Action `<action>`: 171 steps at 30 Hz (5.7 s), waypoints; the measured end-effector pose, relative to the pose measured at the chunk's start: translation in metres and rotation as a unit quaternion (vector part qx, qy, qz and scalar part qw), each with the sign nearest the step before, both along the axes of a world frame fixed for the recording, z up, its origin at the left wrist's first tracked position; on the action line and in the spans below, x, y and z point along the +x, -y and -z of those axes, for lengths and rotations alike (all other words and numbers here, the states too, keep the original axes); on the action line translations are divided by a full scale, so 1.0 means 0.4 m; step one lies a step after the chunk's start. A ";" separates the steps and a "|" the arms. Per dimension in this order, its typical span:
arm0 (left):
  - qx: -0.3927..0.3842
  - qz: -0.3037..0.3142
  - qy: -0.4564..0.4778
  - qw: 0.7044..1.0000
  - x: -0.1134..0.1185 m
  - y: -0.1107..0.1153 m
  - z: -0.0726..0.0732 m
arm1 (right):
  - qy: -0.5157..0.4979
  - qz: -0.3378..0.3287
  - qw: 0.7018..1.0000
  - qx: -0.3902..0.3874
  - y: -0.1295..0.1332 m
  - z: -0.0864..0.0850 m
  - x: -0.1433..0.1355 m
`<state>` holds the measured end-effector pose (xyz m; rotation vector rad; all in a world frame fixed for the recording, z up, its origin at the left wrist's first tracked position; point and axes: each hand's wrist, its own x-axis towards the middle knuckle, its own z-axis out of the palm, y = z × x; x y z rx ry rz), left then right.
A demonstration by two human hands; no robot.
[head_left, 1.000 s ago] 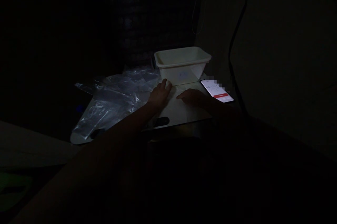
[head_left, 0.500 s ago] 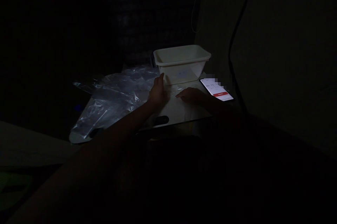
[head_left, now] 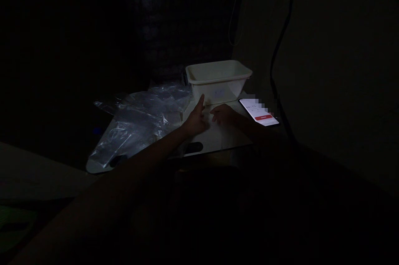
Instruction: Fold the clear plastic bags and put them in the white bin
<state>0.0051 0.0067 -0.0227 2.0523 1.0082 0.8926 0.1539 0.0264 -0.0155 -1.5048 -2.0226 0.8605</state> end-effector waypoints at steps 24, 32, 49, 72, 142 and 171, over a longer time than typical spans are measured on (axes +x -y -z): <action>0.175 -0.126 -0.390 0.895 -0.032 -0.006 -0.011 | -0.243 0.108 0.947 -0.183 0.034 -0.062 -0.059; 0.157 -0.131 -0.401 0.893 -0.029 -0.005 -0.012 | -0.055 0.147 0.987 -0.046 0.025 -0.037 -0.051; 0.186 -0.116 -0.433 0.875 -0.063 0.008 -0.033 | 0.176 0.110 0.972 0.110 0.007 0.012 0.001; 0.121 0.015 -0.495 0.860 -0.088 0.032 -0.034 | 0.198 0.077 0.971 0.108 0.010 0.013 0.001; 0.049 0.039 -0.556 0.829 -0.064 0.059 -0.094 | 0.456 -0.109 0.869 0.160 0.044 -0.010 -0.070; 0.072 0.026 -0.474 0.877 -0.053 0.045 -0.089 | 0.426 -0.132 0.871 0.204 0.062 -0.018 -0.023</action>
